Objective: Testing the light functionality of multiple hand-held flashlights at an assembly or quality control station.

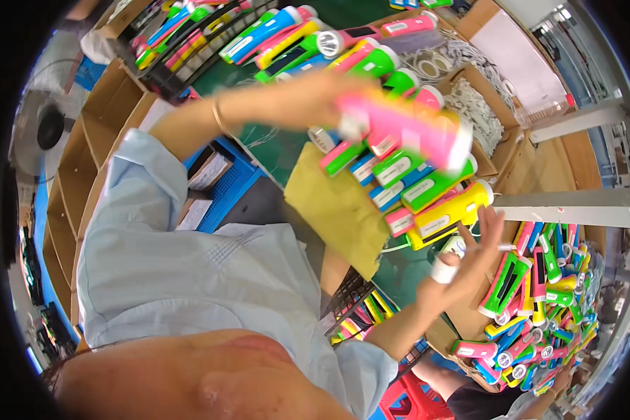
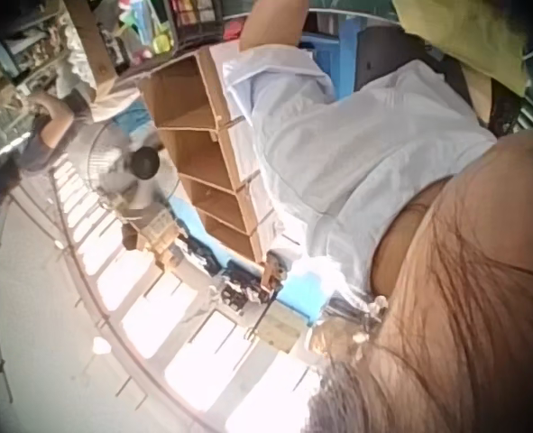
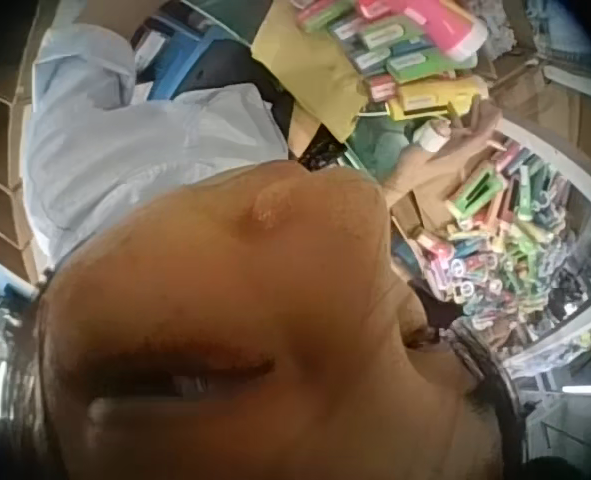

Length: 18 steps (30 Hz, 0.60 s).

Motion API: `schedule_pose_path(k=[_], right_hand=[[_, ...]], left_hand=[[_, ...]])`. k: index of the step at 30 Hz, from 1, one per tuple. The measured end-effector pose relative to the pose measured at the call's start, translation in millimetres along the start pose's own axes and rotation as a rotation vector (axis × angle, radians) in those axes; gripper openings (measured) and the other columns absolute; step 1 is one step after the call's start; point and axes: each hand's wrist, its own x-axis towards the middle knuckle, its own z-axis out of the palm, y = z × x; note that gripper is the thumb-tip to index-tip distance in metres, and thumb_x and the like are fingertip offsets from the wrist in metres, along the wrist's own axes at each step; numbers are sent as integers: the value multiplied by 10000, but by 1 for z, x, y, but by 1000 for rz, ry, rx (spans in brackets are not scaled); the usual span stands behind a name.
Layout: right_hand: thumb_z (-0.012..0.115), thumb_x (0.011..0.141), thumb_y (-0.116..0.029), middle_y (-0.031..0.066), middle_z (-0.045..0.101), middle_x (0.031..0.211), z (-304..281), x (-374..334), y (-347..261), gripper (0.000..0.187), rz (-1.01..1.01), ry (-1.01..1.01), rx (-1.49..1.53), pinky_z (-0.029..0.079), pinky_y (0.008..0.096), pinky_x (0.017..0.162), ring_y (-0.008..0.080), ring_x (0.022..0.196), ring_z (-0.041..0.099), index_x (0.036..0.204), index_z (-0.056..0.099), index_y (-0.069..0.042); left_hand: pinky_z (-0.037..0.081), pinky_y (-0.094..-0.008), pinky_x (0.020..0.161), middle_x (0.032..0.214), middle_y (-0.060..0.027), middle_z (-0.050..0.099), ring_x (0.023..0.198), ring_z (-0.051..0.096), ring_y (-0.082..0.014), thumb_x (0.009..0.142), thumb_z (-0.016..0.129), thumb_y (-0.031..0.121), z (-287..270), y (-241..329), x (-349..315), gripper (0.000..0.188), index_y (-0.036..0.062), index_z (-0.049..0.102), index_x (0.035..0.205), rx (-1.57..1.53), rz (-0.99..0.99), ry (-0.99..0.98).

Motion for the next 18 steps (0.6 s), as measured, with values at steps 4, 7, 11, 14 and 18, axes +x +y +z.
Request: schedule_pose_path(k=[4, 7, 11, 14, 18], right_hand=[[629, 759, -183, 89, 578, 915, 24, 2, -16, 332, 272, -207, -34, 426, 261, 760, 178, 819, 538, 1011, 567, 23], [613, 752, -203, 89, 580, 794, 18, 5, -20, 232, 137, 25, 148, 466, 261, 626, 173, 655, 567, 831, 561, 9], [627, 796, -222, 72, 575, 896, 19, -12, -17, 291, -113, -211, 5, 419, 260, 745, 138, 790, 546, 962, 558, 6], [675, 769, -369, 136, 542, 1035, 26, -15, -8, 567, -199, -132, 184, 414, 311, 834, 199, 913, 535, 1124, 449, 10], [747, 708, -183, 186, 498, 1168, 18, 9, -10, 643, -214, -192, 158, 408, 357, 920, 254, 1063, 509, 1206, 393, 19]], left_hand=[[437, -371, 841, 1108, -162, 513, 997, 541, -294, 834, 575, 345, 62, 36, -64, 568, -11, 380, 1232, -471, -34, -412], [382, -368, 939, 1218, -182, 442, 1116, 475, -280, 877, 303, 588, 71, 31, -82, 762, -27, 275, 1327, -1362, -108, -578], [438, -340, 862, 1142, -130, 535, 1043, 544, -233, 821, 524, 486, 73, 36, -74, 674, 2, 379, 1269, -1015, -238, -561], [473, -320, 780, 1020, -105, 605, 927, 602, -248, 693, 694, 171, 60, 47, -56, 558, 49, 481, 1194, -290, 71, -133], [456, -384, 716, 932, -117, 596, 863, 573, -307, 661, 670, 38, 14, 62, -23, 575, 129, 495, 1202, 368, 419, 198]])
